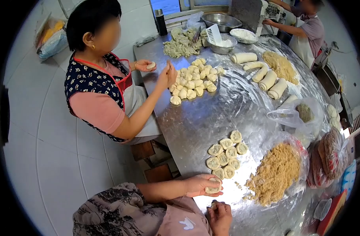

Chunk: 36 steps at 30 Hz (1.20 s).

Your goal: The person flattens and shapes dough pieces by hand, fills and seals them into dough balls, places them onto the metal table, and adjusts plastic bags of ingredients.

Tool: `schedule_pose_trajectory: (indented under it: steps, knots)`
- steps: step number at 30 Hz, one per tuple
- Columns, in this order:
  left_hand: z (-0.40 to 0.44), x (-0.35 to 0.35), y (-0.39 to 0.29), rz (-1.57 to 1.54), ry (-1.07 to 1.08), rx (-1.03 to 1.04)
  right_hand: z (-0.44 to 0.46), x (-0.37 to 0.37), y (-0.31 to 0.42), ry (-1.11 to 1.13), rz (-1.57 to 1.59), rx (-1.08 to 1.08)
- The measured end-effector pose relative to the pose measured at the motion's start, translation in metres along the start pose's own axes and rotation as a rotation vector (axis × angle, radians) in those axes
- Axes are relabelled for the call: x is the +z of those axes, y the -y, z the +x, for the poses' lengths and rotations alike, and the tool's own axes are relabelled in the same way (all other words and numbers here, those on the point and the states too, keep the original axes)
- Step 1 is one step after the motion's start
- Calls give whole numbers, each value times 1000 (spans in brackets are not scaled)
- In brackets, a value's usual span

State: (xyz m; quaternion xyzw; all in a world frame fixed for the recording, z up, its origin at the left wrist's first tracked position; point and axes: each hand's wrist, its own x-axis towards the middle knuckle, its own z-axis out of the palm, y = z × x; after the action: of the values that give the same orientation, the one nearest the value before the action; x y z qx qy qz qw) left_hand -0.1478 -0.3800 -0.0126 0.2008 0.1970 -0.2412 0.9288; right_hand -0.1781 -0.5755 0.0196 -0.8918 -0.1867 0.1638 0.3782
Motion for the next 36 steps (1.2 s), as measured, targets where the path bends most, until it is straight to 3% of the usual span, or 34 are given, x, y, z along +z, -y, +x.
schedule_pose_trajectory:
  steps: [4,5,6,7,10,13,17,19,20,23,24,27,31,34,36]
  knots:
    - [2,-28,-32,37,-13,320,1,0,3,4,-79,-58]
    - [-9,-30,-58,52,-107,406,1,1,1,1,-82,-57]
    - [-12,-48,-81,112,-35,620,1,2,1,-1,-86,-57]
    - [-26,-51,-107,172,-115,728,2,3,0,-2,-91,-56]
    - [-58,-82,-160,-40,-321,954,5,8,-12,-2,-84,-86]
    - [-80,-103,-199,-109,-292,1101,9,12,-8,11,39,17]
    - [-63,-112,-179,-54,-194,971,25,-2,-18,-159,63,-123]
    - [-42,-101,-153,-60,-228,816,37,-11,-43,-398,-120,-124]
    - [-31,-89,-136,-86,-238,723,38,-21,-53,-371,-104,193]
    - [-2,-62,-92,-46,-190,530,59,-25,-60,-682,-328,96]
    - [0,-48,-80,22,-178,460,63,-27,-79,-694,-579,39]
    - [12,-33,-58,114,-17,304,77,-28,-72,-502,-378,275]
    - [10,-17,-54,-4,113,254,83,-36,-87,-297,-339,347]
    - [10,-15,-54,-70,167,213,82,-32,-81,-457,-153,315]
    - [6,-7,-51,-143,185,159,83,-28,-71,-604,-351,188]
